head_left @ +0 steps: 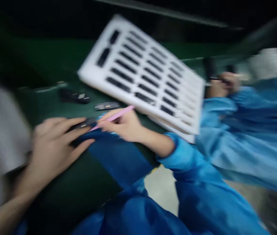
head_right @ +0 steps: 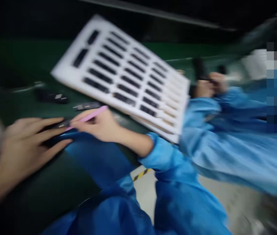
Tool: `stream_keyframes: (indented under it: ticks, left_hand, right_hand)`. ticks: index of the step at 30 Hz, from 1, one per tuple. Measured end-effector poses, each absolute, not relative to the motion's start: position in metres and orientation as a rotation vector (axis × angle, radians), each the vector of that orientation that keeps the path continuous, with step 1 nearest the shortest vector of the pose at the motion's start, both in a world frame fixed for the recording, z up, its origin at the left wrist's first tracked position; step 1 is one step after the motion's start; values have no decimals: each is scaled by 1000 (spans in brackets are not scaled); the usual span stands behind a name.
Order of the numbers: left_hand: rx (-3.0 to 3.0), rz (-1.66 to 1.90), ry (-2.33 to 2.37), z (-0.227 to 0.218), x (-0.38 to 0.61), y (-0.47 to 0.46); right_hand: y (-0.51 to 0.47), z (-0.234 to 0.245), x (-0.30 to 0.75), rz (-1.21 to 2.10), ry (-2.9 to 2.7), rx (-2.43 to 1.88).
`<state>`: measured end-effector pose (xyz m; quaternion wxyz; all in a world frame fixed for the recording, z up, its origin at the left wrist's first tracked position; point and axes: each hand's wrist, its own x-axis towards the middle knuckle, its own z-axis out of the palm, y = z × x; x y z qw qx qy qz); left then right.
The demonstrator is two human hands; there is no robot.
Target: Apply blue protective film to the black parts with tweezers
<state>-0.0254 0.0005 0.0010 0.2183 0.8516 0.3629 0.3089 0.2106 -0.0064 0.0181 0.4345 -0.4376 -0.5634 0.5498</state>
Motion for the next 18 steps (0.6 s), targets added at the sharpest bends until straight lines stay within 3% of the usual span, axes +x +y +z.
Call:
stream_keyframes:
  ticks: [3,18]
  left_hand:
    - [2505,591,1176,8,-28,-4]
    - [2420,726,1144,12,-32,-7]
  right_hand:
    - [-7,13,204,1359,-1275,-1197]
    - [-10,14,201,1306,-1362,-1231]
